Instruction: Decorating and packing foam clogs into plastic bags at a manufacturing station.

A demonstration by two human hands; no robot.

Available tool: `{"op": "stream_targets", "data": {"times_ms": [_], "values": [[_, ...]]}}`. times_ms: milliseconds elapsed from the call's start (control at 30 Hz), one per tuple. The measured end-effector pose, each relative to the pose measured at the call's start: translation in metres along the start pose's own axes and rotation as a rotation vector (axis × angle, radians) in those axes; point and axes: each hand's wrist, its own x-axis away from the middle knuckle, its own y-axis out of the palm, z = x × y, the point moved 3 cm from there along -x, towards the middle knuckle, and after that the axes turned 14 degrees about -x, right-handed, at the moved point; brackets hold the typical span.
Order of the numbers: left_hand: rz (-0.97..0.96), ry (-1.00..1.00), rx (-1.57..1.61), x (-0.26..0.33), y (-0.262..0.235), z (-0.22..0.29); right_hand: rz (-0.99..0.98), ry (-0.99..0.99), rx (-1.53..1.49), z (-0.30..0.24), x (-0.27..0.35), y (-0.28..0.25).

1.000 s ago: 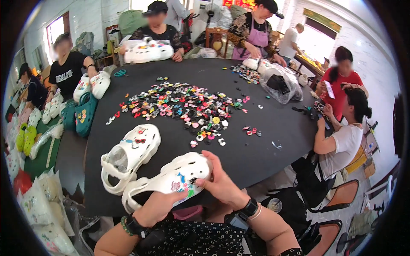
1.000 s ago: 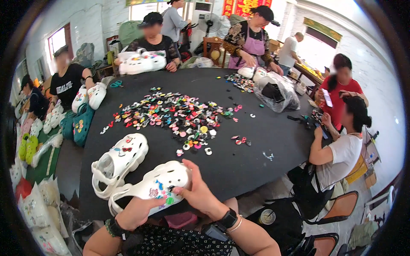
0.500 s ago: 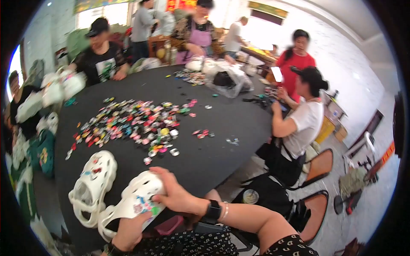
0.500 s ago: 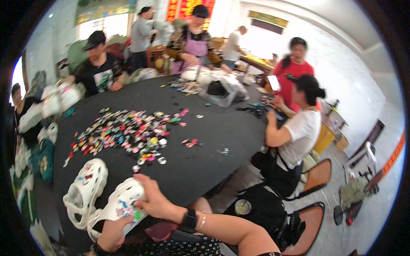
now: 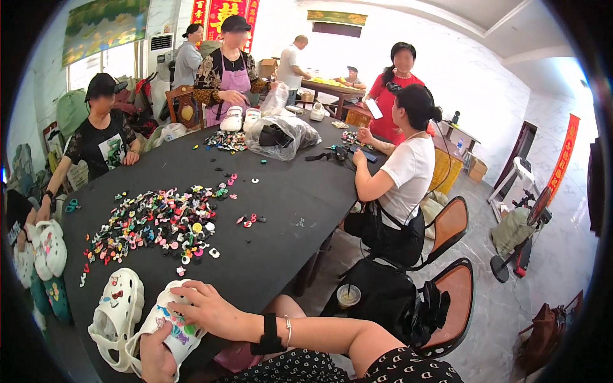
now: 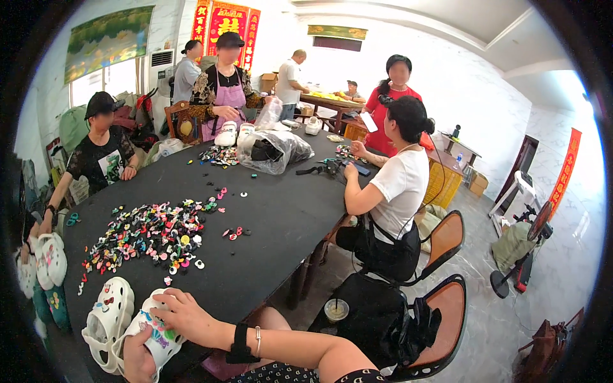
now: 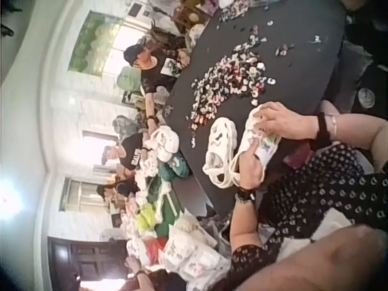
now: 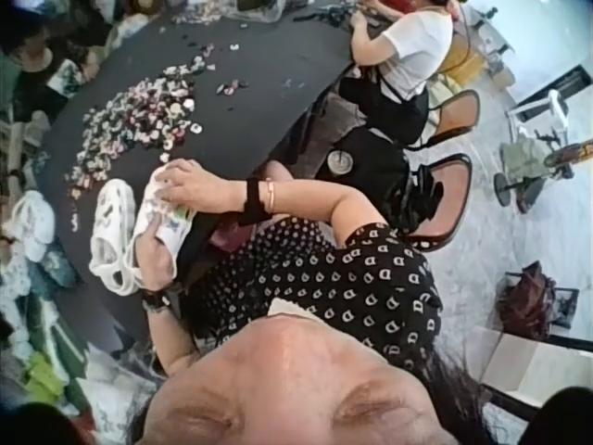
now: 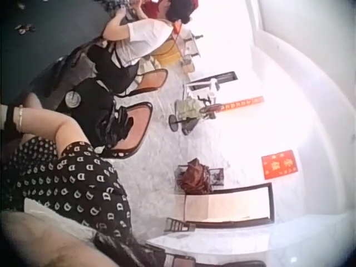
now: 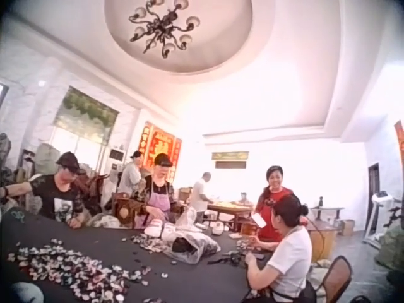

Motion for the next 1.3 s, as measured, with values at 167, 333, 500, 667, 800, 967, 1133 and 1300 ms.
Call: {"op": "stream_targets", "data": {"times_ms": [167,333,500,667,800,967,1133,1300], "values": [[-0.042,0.019,-0.259,0.000,-0.004,-0.009,-0.097,-0.147,-0.108,0.000,-0.015,-0.012],[0.015,0.009,-0.398,-0.003,-0.001,-0.008,-0.117,-0.233,-0.165,0.013,-0.019,-0.010],[0.082,-0.105,-0.029,-0.010,0.009,-0.017,-0.102,-0.351,-0.103,0.018,-0.024,-0.005],[0.026,-0.162,-0.100,-0.004,0.008,0.000,-0.035,-0.309,-0.207,0.037,-0.030,-0.006],[-0.043,-0.186,-0.401,-0.006,0.003,-0.005,0.156,0.113,-0.554,0.049,-0.045,-0.002],[-0.003,-0.210,-0.407,-0.007,0.002,0.006,0.089,0.272,-0.282,0.100,-0.052,-0.011],[-0.069,-0.492,-0.122,-0.018,-0.009,-0.030,-0.004,0.243,-0.100,0.129,-0.035,0.001],[-0.063,-0.141,-0.376,-0.010,-0.016,0.008,-0.082,0.343,0.101,0.112,-0.014,0.003]]}}
